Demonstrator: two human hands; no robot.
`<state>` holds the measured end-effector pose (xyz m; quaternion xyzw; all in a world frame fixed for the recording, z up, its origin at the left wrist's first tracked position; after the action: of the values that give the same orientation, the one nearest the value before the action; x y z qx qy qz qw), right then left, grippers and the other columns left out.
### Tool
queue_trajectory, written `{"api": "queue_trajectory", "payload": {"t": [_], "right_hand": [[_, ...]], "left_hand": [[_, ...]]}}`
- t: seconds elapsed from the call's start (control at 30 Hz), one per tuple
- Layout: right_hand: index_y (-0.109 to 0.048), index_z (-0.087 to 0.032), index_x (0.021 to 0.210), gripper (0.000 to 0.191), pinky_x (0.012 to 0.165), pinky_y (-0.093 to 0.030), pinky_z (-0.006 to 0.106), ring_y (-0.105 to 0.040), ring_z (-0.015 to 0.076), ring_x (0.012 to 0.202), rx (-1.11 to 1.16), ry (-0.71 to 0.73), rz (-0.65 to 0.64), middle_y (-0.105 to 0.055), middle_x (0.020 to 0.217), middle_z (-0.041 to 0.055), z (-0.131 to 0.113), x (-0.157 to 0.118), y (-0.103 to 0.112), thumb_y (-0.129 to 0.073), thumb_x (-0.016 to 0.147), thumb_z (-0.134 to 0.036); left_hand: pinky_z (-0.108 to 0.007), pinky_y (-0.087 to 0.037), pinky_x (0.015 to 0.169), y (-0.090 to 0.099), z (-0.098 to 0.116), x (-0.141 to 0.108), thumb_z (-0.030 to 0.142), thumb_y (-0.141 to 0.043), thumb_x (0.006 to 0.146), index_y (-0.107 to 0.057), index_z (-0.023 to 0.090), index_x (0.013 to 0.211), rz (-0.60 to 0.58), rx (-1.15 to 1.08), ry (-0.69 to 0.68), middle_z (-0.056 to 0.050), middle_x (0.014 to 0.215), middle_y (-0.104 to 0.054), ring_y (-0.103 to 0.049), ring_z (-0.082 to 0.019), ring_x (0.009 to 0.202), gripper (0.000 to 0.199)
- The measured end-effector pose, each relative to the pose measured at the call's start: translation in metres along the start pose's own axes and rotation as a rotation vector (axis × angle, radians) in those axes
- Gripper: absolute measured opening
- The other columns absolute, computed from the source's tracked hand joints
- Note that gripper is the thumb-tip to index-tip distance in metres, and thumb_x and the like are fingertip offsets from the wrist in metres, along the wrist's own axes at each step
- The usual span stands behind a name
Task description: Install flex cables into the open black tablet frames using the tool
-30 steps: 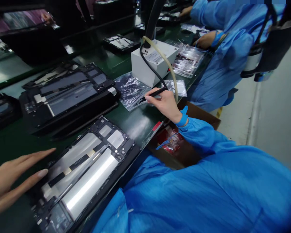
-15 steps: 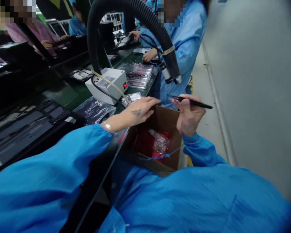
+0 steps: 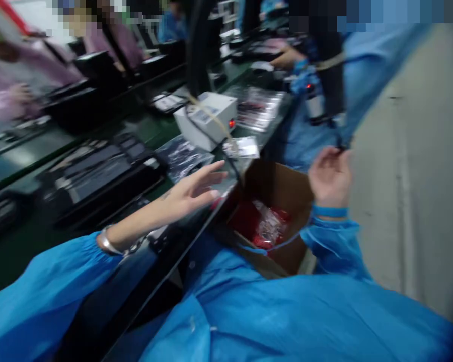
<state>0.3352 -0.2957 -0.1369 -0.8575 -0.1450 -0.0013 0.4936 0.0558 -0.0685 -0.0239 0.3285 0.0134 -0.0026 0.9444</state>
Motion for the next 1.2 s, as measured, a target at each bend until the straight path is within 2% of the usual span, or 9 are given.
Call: {"api": "queue_trajectory", "payload": {"t": [0.07,0.13,0.2,0.27,0.4,0.5,0.6,0.73,1.2], "right_hand": [[-0.066,-0.037,0.061,0.029,0.087,-0.052,0.002,-0.069,0.0051,0.081,0.093,-0.071,-0.030,-0.072,0.073,-0.0096,0.010,-0.017,-0.021,-0.080,0.082,-0.022],[-0.069,-0.033,0.063,0.033,0.073,-0.059,0.009,-0.070,0.0080,0.076,0.126,-0.217,-0.054,-0.070,0.073,-0.0040,0.030,-0.036,-0.050,-0.066,0.094,-0.022],[-0.071,-0.031,0.060,0.023,0.046,-0.053,0.014,-0.061,0.0074,0.056,0.012,-0.306,-0.148,-0.060,0.060,-0.0022,0.055,-0.060,-0.088,-0.083,0.078,-0.034],[-0.074,-0.032,0.061,0.027,0.038,-0.047,0.019,-0.057,0.0088,0.052,-0.150,-0.344,-0.414,-0.053,0.056,-0.0021,0.081,-0.088,-0.135,-0.096,0.054,-0.046],[-0.078,-0.034,0.079,0.023,0.053,-0.057,0.031,-0.067,0.0167,0.070,-0.276,-0.378,-1.015,-0.065,0.073,0.0013,0.130,-0.153,-0.223,-0.084,0.073,-0.055],[-0.076,-0.028,0.087,0.023,0.066,-0.060,0.033,-0.068,0.0158,0.074,-0.413,-0.447,-1.262,-0.069,0.086,0.0009,0.168,-0.195,-0.264,-0.075,0.085,-0.050],[-0.072,-0.023,0.085,0.028,0.066,-0.057,0.030,-0.065,0.0131,0.067,-0.570,-0.391,-1.399,-0.067,0.078,-0.0002,0.205,-0.218,-0.278,-0.073,0.087,-0.050],[-0.071,-0.021,0.085,0.030,0.070,-0.055,0.029,-0.066,0.0152,0.074,-0.726,-0.283,-1.542,-0.068,0.078,0.0002,0.237,-0.225,-0.274,-0.070,0.089,-0.050],[-0.073,-0.023,0.089,0.023,0.063,-0.053,0.028,-0.068,0.0170,0.078,-0.902,-0.271,-1.648,-0.071,0.084,0.0011,0.233,-0.226,-0.272,-0.068,0.092,-0.045]], "left_hand": [[-0.034,-0.051,0.106,0.029,-0.010,-0.065,0.037,-0.047,0.103,-0.041,0.020,0.151,0.134,0.151,0.100,-0.012,0.144,-0.059,-0.059,-0.022,0.131,0.051],[-0.034,-0.053,0.099,0.049,-0.022,-0.128,0.042,-0.044,0.104,-0.057,0.020,0.136,0.215,0.383,0.256,-0.009,0.130,-0.067,-0.066,-0.023,0.117,0.041],[-0.036,-0.053,0.094,0.056,-0.036,-0.183,0.045,-0.041,0.104,-0.063,0.020,0.128,0.217,0.606,0.459,-0.009,0.123,-0.068,-0.067,-0.025,0.110,0.040],[-0.037,-0.052,0.091,0.052,-0.051,-0.223,0.046,-0.039,0.104,-0.060,0.020,0.131,0.201,0.704,0.625,-0.010,0.124,-0.065,-0.066,-0.027,0.109,0.043],[-0.039,-0.050,0.096,0.029,-0.077,-0.254,0.042,-0.033,0.105,-0.056,0.014,0.132,0.368,0.630,0.614,-0.012,0.119,-0.062,-0.061,-0.025,0.108,0.045],[-0.039,-0.049,0.096,0.016,-0.085,-0.256,0.036,-0.028,0.107,-0.059,0.011,0.124,0.504,0.589,0.548,-0.012,0.114,-0.061,-0.059,-0.023,0.106,0.044],[-0.036,-0.049,0.091,0.011,-0.084,-0.258,0.034,-0.030,0.107,-0.060,0.013,0.124,0.514,0.558,0.492,-0.011,0.113,-0.061,-0.059,-0.022,0.104,0.040],[-0.034,-0.049,0.090,0.008,-0.083,-0.264,0.030,-0.033,0.107,-0.059,0.014,0.128,0.515,0.542,0.423,-0.011,0.115,-0.061,-0.059,-0.022,0.105,0.037],[-0.031,-0.044,0.077,0.003,-0.085,-0.264,0.029,-0.032,0.107,-0.061,0.018,0.123,0.509,0.588,0.429,-0.007,0.105,-0.060,-0.057,-0.020,0.093,0.035]]}}
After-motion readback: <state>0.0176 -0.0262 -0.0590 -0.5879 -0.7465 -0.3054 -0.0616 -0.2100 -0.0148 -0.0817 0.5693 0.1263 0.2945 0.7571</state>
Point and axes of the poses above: each hand's wrist, its own x-axis towards the middle knuckle, its own y-axis out of the back of the hand, z = x × y, the point moved 2 cm from there along x, towards the middle knuckle
